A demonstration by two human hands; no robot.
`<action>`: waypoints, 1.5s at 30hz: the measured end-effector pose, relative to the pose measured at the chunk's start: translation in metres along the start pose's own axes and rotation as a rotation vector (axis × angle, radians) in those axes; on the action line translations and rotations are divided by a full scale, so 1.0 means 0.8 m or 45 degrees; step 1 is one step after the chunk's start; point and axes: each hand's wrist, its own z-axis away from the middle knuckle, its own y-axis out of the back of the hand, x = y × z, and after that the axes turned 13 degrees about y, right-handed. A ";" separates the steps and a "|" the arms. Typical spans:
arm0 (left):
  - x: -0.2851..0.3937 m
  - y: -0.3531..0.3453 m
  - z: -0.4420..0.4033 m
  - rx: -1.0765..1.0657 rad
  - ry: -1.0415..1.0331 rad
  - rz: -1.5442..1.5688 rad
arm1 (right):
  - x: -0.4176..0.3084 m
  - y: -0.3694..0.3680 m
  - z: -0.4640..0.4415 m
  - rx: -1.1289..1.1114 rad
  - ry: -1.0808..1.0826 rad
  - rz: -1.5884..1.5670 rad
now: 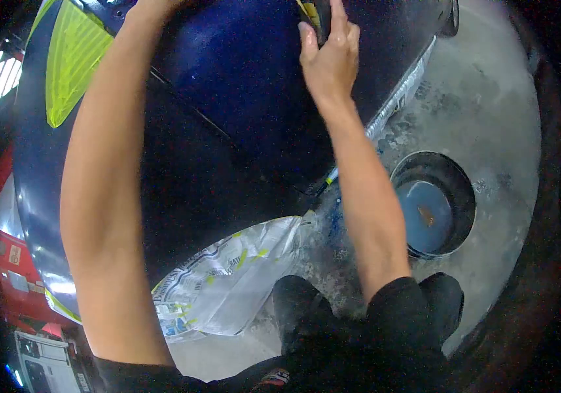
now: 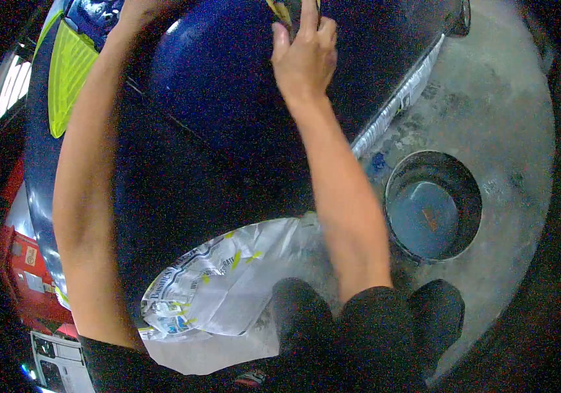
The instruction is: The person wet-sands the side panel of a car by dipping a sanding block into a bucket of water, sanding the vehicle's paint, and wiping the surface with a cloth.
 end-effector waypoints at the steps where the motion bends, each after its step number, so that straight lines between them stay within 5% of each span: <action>1: 0.002 0.003 -0.001 -0.010 -0.004 -0.005 | -0.021 -0.001 0.016 0.012 -0.023 -0.011; 4: 0.003 0.005 -0.001 -0.017 -0.011 -0.030 | -0.116 0.010 0.129 -0.124 0.148 -0.061; 8: -0.006 -0.004 -0.004 0.035 -0.021 -0.036 | -0.076 0.013 0.096 -0.137 0.331 -0.017; 11: -0.006 -0.003 0.000 -0.004 -0.023 -0.018 | 0.018 -0.015 -0.013 0.005 0.045 0.053; 12: -0.005 -0.003 -0.003 -0.021 -0.031 -0.011 | 0.005 0.009 -0.046 -0.136 -0.276 -0.102; 14: -0.001 -0.001 -0.003 -0.039 0.013 -0.002 | 0.014 -0.015 -0.016 0.017 -0.084 0.114; 18: 0.006 0.004 -0.002 0.011 -0.041 -0.064 | -0.092 0.026 0.155 -0.034 0.216 -0.058; 20: 0.012 0.008 -0.003 -0.023 0.006 -0.049 | -0.061 0.022 0.159 -0.082 0.256 -0.018; 26: 0.013 0.003 0.004 -0.043 0.041 -0.020 | 0.042 0.001 0.005 0.001 -0.070 0.038; 32: -0.003 0.000 -0.008 0.009 -0.049 -0.022 | -0.085 0.026 0.223 -0.106 0.099 -0.171; 35: 0.000 -0.002 -0.001 -0.020 0.053 -0.027 | -0.032 0.021 0.123 -0.133 0.227 0.013; 40: 0.003 -0.003 0.003 -0.029 0.008 0.013 | 0.043 -0.005 -0.005 0.020 -0.088 0.026; 45: 0.009 0.007 0.006 -0.012 0.001 -0.025 | -0.073 0.031 0.211 -0.145 0.162 -0.123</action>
